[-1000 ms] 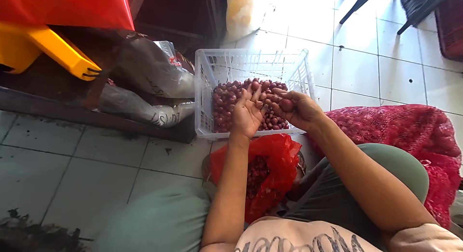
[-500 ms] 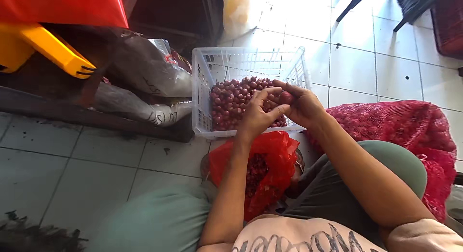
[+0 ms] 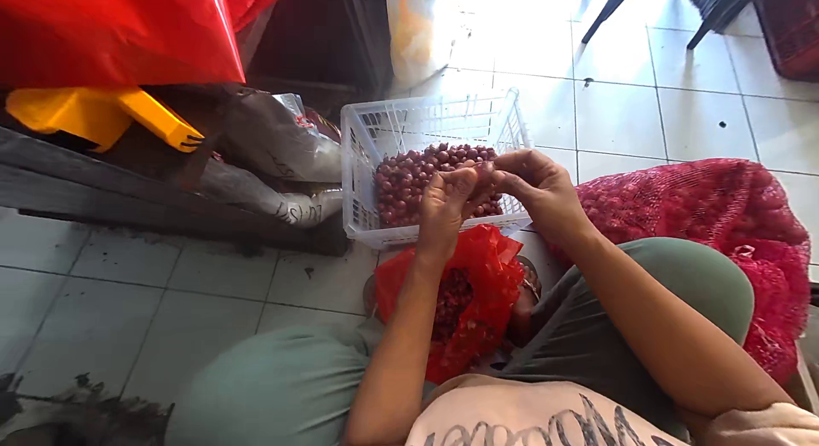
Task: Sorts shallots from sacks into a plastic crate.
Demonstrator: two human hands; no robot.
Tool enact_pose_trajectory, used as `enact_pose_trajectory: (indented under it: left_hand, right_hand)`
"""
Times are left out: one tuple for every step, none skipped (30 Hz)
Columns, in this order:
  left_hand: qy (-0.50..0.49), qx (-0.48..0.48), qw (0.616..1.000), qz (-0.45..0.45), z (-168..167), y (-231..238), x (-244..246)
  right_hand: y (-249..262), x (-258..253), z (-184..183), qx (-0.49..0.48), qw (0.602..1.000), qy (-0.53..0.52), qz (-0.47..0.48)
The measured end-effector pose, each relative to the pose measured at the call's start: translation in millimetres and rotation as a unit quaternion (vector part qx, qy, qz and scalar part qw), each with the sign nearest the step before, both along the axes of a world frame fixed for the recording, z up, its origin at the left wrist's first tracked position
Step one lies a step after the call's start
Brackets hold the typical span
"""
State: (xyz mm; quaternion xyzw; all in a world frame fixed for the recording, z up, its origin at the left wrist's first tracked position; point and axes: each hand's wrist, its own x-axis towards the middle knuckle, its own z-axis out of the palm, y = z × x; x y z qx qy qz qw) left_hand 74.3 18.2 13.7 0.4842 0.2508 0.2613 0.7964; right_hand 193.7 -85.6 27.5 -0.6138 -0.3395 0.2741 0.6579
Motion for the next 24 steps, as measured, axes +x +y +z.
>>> enact_pose_trajectory:
  left_hand:
    - [0.001, -0.018, 1.0, -0.006, 4.6, -3.7, -4.2]
    - [-0.003, -0.032, 0.999, -0.005, 8.9, -7.5, -6.6]
    - [-0.009, -0.04, 0.999, -0.002, 13.2, -11.3, -8.3]
    - [-0.015, -0.038, 0.999, -0.002, 17.2, -14.9, -10.1]
    - [-0.019, -0.027, 0.999, -0.007, 20.7, -18.2, -12.7]
    - [-0.024, -0.013, 1.0, -0.007, 23.0, -21.5, -14.6]
    - [-0.03, 0.007, 1.0, -0.004, 24.0, -24.8, -16.4]
    - [-0.032, 0.031, 0.999, 0.001, 25.2, -27.8, -18.2]
    - [-0.031, 0.055, 0.998, 0.011, 26.7, -31.1, -20.3]
    - [-0.03, 0.081, 0.996, 0.022, 28.5, -34.6, -22.5]
    - [-0.03, 0.105, 0.994, 0.032, 29.8, -38.1, -24.7]
    - [-0.033, 0.124, 0.991, 0.041, 30.0, -41.4, -27.3]
    - [-0.035, 0.135, 0.989, 0.051, 29.5, -44.4, -29.8]
    - [-0.034, 0.139, 0.988, 0.058, 28.5, -47.0, -32.6]
    - [-0.033, 0.138, 0.988, 0.064, 27.4, -49.2, -35.5]
    - [-0.037, 0.133, 0.988, 0.065, 25.9, -50.7, -38.7]
    - [-0.051, 0.126, 0.989, 0.061, 23.6, -51.5, -41.8]
    - [-0.073, 0.118, 0.989, 0.051, 20.6, -51.7, -44.4]
    - [-0.093, 0.112, 0.989, 0.034, 16.7, -50.9, -46.8]
    - [-0.112, 0.103, 0.988, 0.013, 12.5, -48.9, -49.1]
    - [-0.127, 0.092, 0.988, -0.006, 8.2, -45.9, -51.0]
    - [-0.141, 0.077, 0.987, -0.022, 4.8, -42.9, -53.0]
    - [-0.15, 0.069, 0.986, -0.032, 2.4, -40.3, -54.9]
    - [-0.156, 0.067, 0.985, -0.038, 0.5, -38.1, -56.0]
  right_hand:
    - [-4.0, -0.5, 1.7, 0.012, 1.0, -0.019, 0.001]
    - [-7.5, -1.5, 3.6, 0.024, 0.999, -0.038, 0.003]
    - [-10.8, -2.9, 5.0, 0.035, 0.997, -0.062, 0.003]
    - [-14.0, -4.4, 5.9, 0.042, 0.995, -0.092, 0.0]
    - [-17.6, -6.6, 7.1, 0.042, 0.991, -0.125, -0.005]
    - [-21.1, -9.7, 8.6, 0.041, 0.986, -0.16, -0.013]
    - [-24.5, -13.2, 10.5, 0.04, 0.98, -0.194, -0.024]
    - [-27.1, -15.8, 12.0, 0.048, 0.973, -0.223, -0.034]
    - [-28.9, -18.1, 13.3, 0.059, 0.966, -0.249, -0.045]
    - [-30.3, -20.7, 14.8, 0.067, 0.959, -0.27, -0.055]
    - [-31.8, -24.2, 16.8, 0.069, 0.952, -0.291, -0.064]
    - [-33.5, -28.5, 19.6, 0.065, 0.946, -0.309, -0.07]
    - [-34.2, -32.4, 21.3, 0.061, 0.942, -0.322, -0.075]
    - [-34.6, -35.2, 22.1, 0.056, 0.939, -0.33, -0.078]
    - [-34.7, -36.6, 22.1, 0.051, 0.938, -0.334, -0.076]
    - [-34.4, -37.4, 21.2, 0.043, 0.939, -0.334, -0.076]
    - [-33.2, -37.4, 19.2, 0.039, 0.941, -0.328, -0.079]
    - [-32.1, -36.7, 17.5, 0.033, 0.946, -0.313, -0.08]
    - [-31.1, -35.6, 16.1, 0.029, 0.956, -0.282, -0.075]
    - [-30.9, -34.3, 16.2, 0.021, 0.969, -0.237, -0.061]
    - [-31.3, -32.5, 17.3, 0.011, 0.982, -0.185, -0.041]
    - [-32.0, -30.5, 18.7, 0.002, 0.991, -0.133, -0.02]
    - [-32.9, -28.3, 20.3, -0.005, 0.997, -0.083, 0.0]
    - [-33.6, -26.2, 21.8, -0.012, 0.999, -0.04, 0.017]
